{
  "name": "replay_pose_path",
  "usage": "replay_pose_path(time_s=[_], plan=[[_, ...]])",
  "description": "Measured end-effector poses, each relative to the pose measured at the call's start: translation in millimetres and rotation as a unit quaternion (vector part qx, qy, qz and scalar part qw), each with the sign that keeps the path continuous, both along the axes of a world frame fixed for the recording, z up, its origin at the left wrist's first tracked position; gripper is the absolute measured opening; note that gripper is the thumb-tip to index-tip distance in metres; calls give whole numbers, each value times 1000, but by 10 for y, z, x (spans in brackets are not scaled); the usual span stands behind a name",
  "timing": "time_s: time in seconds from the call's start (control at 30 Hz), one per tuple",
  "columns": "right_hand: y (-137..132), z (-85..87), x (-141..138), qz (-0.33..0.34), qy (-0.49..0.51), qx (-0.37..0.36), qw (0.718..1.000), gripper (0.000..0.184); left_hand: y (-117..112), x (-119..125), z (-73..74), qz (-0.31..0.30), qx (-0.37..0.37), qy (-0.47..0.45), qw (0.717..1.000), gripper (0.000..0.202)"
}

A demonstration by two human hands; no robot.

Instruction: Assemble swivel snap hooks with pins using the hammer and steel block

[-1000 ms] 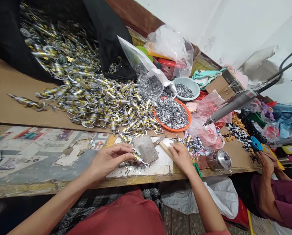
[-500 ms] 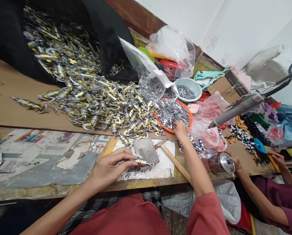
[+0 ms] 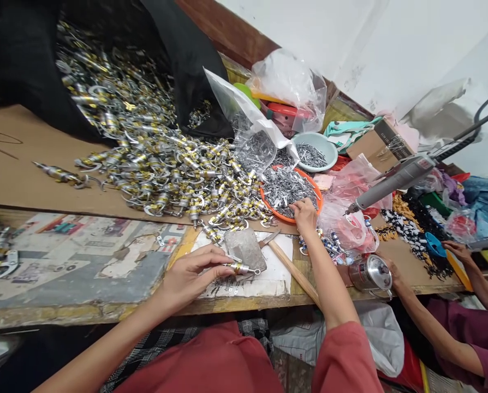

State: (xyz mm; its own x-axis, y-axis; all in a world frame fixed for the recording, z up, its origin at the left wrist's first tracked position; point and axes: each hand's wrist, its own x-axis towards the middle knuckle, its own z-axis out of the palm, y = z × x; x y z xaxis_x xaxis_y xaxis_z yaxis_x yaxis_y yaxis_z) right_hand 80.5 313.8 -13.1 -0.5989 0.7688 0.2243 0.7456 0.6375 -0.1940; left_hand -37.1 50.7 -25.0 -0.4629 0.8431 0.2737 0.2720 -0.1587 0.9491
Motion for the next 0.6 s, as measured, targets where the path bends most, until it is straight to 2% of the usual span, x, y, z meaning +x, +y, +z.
replay_pose_path(time_s=[0.33, 0.6], plan=[[20, -19, 25, 23, 1, -60, 998, 12, 8, 8, -67, 7, 8, 8, 1000, 9], [39, -17, 84, -1, 97, -45, 994, 23, -8, 12, -58, 8, 2, 7, 1000, 9]])
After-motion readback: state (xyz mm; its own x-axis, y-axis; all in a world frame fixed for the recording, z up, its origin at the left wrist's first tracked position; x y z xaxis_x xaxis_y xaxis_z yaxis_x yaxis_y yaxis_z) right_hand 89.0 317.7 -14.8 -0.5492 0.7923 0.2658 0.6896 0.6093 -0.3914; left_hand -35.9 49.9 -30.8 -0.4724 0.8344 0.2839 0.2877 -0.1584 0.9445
